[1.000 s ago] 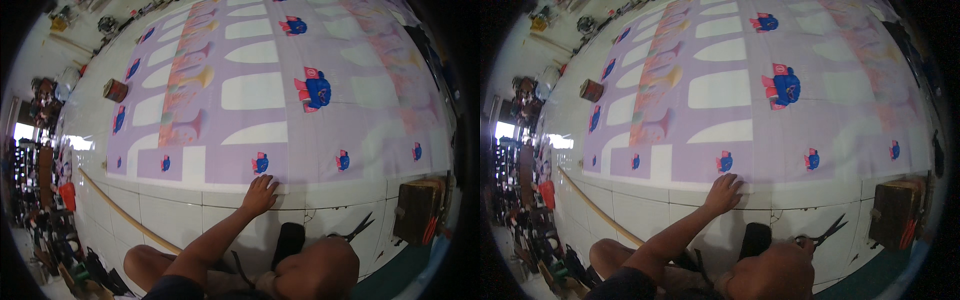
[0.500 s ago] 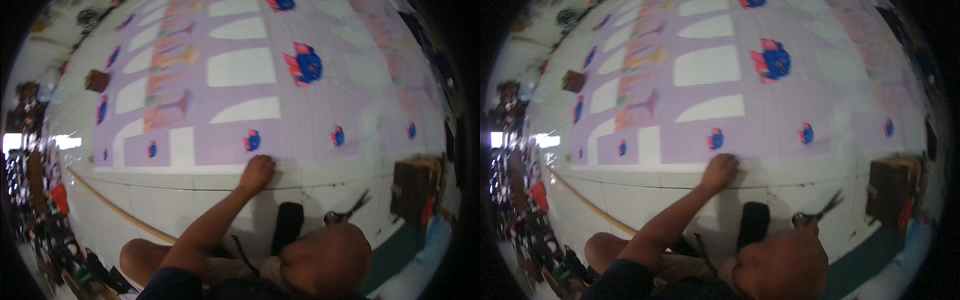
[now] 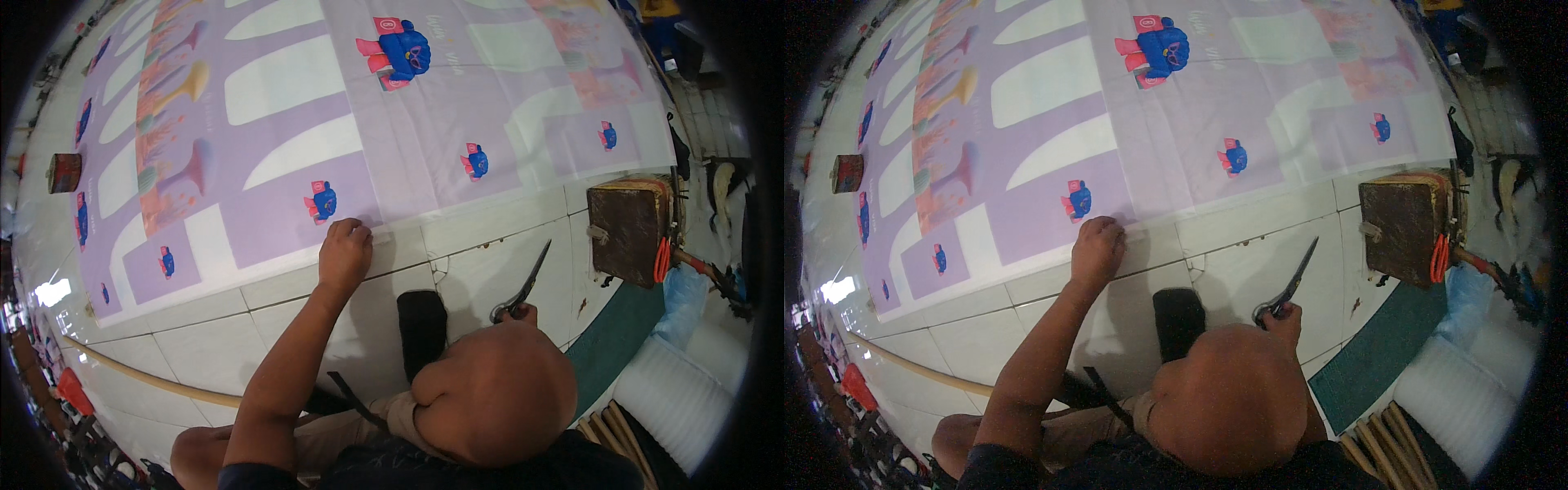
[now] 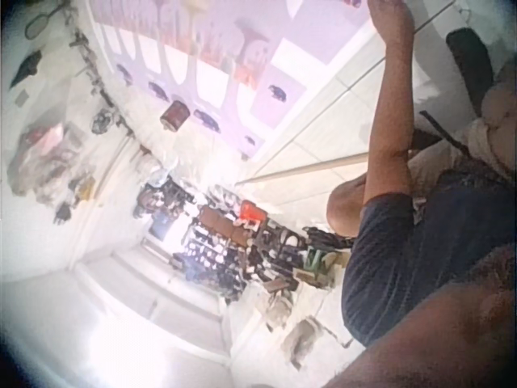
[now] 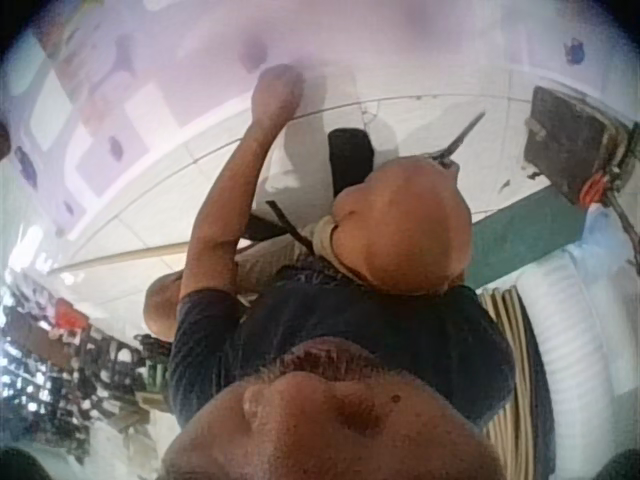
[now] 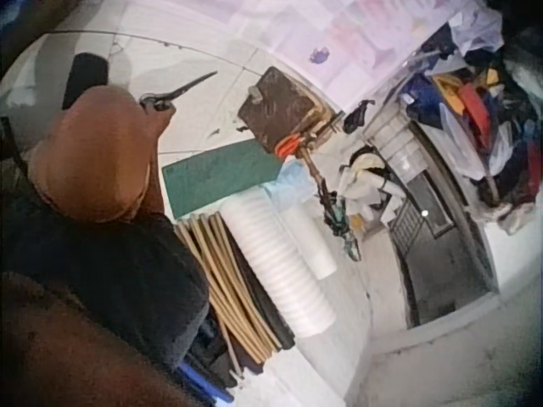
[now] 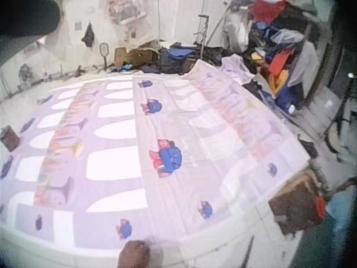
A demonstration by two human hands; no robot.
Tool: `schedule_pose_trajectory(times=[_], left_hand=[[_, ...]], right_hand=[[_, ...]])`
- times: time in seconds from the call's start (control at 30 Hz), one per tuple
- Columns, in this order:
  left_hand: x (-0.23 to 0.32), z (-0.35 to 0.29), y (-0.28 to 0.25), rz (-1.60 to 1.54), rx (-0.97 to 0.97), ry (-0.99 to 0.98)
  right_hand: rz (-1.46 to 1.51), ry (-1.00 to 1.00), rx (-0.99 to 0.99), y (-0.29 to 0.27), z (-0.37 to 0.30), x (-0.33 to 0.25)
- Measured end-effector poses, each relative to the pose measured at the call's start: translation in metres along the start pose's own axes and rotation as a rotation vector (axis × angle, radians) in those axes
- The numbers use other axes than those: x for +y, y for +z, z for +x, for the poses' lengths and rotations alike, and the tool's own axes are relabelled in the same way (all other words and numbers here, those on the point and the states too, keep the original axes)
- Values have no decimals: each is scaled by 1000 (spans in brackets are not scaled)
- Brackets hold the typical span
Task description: The person uses a wooden straightedge to align a large sheet of printed fabric on the floor, cuts a section with shears, and then secures the fabric to the floor using metal clamps and weights.
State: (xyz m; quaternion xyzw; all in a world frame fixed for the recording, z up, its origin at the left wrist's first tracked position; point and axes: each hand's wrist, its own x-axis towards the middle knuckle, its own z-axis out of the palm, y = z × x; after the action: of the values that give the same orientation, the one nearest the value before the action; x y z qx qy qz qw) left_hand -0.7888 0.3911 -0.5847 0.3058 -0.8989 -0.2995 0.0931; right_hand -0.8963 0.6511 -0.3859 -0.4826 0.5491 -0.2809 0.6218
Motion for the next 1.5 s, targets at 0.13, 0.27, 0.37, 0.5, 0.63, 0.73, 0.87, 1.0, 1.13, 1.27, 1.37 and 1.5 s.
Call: schedule_pose_trajectory(times=[0.13, 0.27, 0.37, 0.5, 0.63, 0.73, 0.87, 1.0, 1.13, 1.27, 1.37, 1.5], left_hand=[[1, 1, 0, -28, 23, -21], [3, 1, 4, -21, 36, -9], [0, 0, 8, -5, 62, 46], [-2, -4, 6, 1, 29, 3], [3, -2, 2, -60, -19, -25], [8, -1, -1, -106, -16, -8], [13, -5, -3, -83, 44, 46], [12, -7, 2, -86, 66, 32], [15, -5, 5, -100, 68, 36], [15, -3, 7, -156, 97, 10], [15, -3, 8, -140, 95, 30], [16, -2, 14, -105, 118, 16]], right_hand=[[28, 28, -1, 3, -10, 5], [41, -9, -40, 2, 1, 1], [14, -81, -103, -8, 21, -14], [9, -115, -190, -18, 30, -29], [35, -66, -207, -26, 21, -24], [51, -55, -221, -25, 17, -19], [80, -64, -254, -17, 17, -14], [107, -77, -294, -11, 22, -10], [131, -84, -347, -15, 30, -7], [154, -83, -391, -17, 35, -4], [169, -74, -413, -15, 34, -2], [175, -76, -427, -14, 35, -1]])
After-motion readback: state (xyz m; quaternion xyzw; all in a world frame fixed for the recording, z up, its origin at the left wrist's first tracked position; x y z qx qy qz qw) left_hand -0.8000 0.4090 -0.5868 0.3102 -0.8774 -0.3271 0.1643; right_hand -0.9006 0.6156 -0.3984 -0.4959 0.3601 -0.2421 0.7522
